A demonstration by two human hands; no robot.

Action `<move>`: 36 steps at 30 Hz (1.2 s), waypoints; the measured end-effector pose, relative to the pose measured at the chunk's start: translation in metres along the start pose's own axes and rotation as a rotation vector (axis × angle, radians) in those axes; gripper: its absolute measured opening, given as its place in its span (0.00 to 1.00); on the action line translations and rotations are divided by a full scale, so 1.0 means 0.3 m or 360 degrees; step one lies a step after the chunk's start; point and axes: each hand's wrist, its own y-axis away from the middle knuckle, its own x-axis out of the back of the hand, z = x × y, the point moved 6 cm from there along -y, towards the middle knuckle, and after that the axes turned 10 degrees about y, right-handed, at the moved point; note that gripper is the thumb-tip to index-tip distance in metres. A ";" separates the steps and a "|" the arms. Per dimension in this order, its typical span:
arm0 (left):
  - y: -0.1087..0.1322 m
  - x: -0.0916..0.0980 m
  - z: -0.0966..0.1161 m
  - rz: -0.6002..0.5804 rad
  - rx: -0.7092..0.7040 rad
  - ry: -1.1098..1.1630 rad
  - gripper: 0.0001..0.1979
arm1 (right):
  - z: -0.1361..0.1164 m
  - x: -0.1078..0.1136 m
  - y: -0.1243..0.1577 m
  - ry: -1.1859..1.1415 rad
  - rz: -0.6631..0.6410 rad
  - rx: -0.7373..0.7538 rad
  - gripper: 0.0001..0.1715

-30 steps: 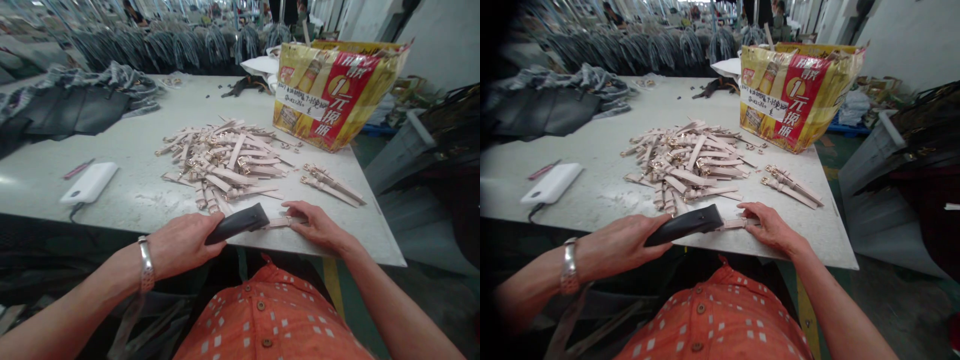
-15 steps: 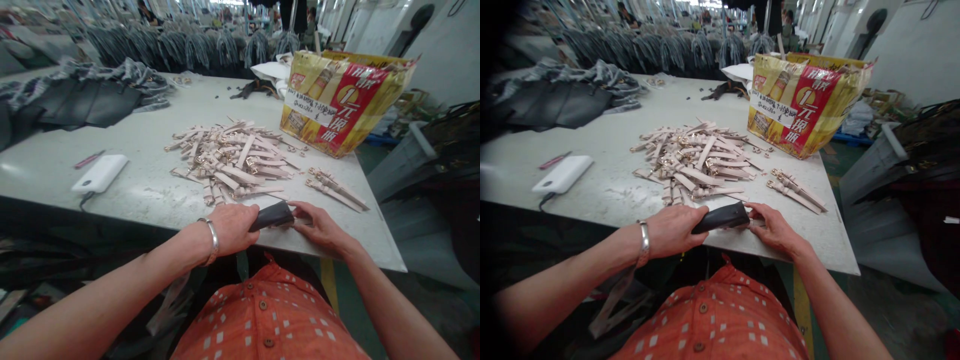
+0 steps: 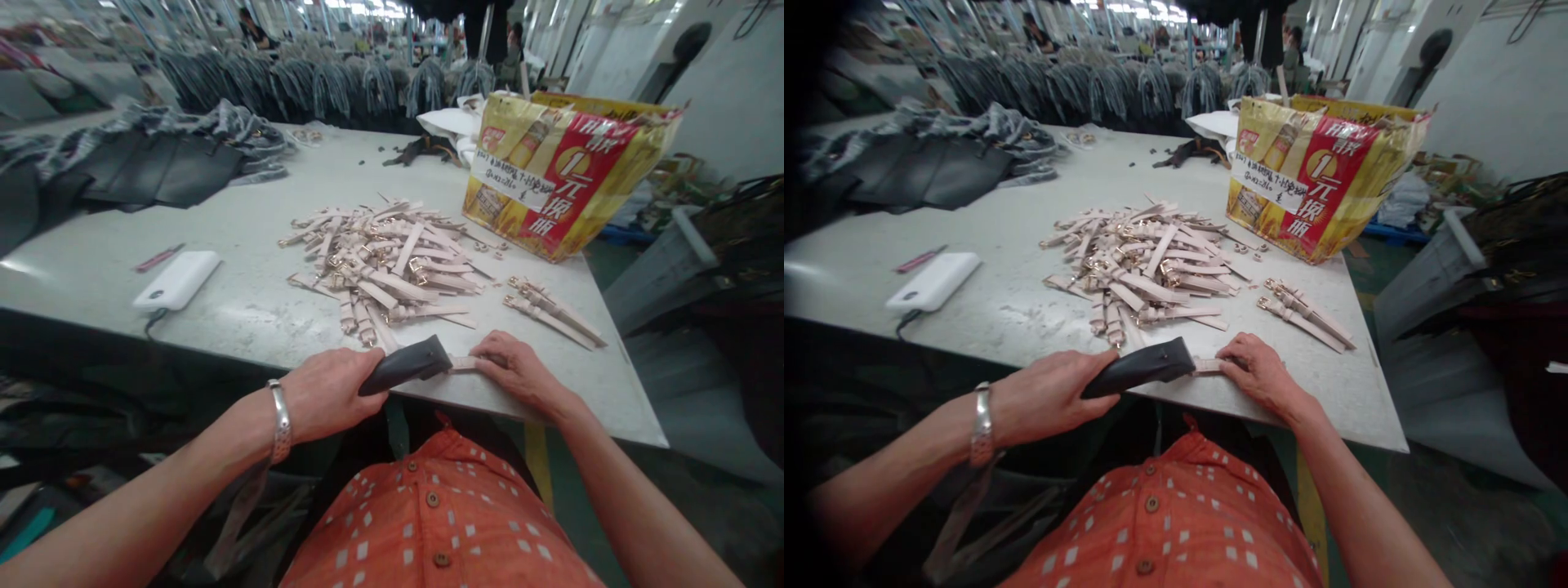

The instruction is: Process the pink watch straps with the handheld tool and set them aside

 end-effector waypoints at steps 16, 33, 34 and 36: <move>0.049 -0.019 -0.040 -0.0042 0.0065 0.0074 0.12 | -0.052 -0.012 0.081 0.0361 0.0405 0.0347 0.08; 0.015 -0.020 -0.048 -0.0067 0.0021 0.0016 0.12 | -0.027 -0.045 -0.026 0.0049 0.0160 0.0035 0.02; 0.016 -0.013 -0.047 -0.0065 0.0021 0.0016 0.12 | -0.030 -0.046 -0.030 0.0044 0.0140 0.0031 0.01; 0.014 0.000 -0.043 -0.0059 0.0010 0.0011 0.12 | -0.040 -0.047 -0.039 0.0058 0.0087 0.0041 0.03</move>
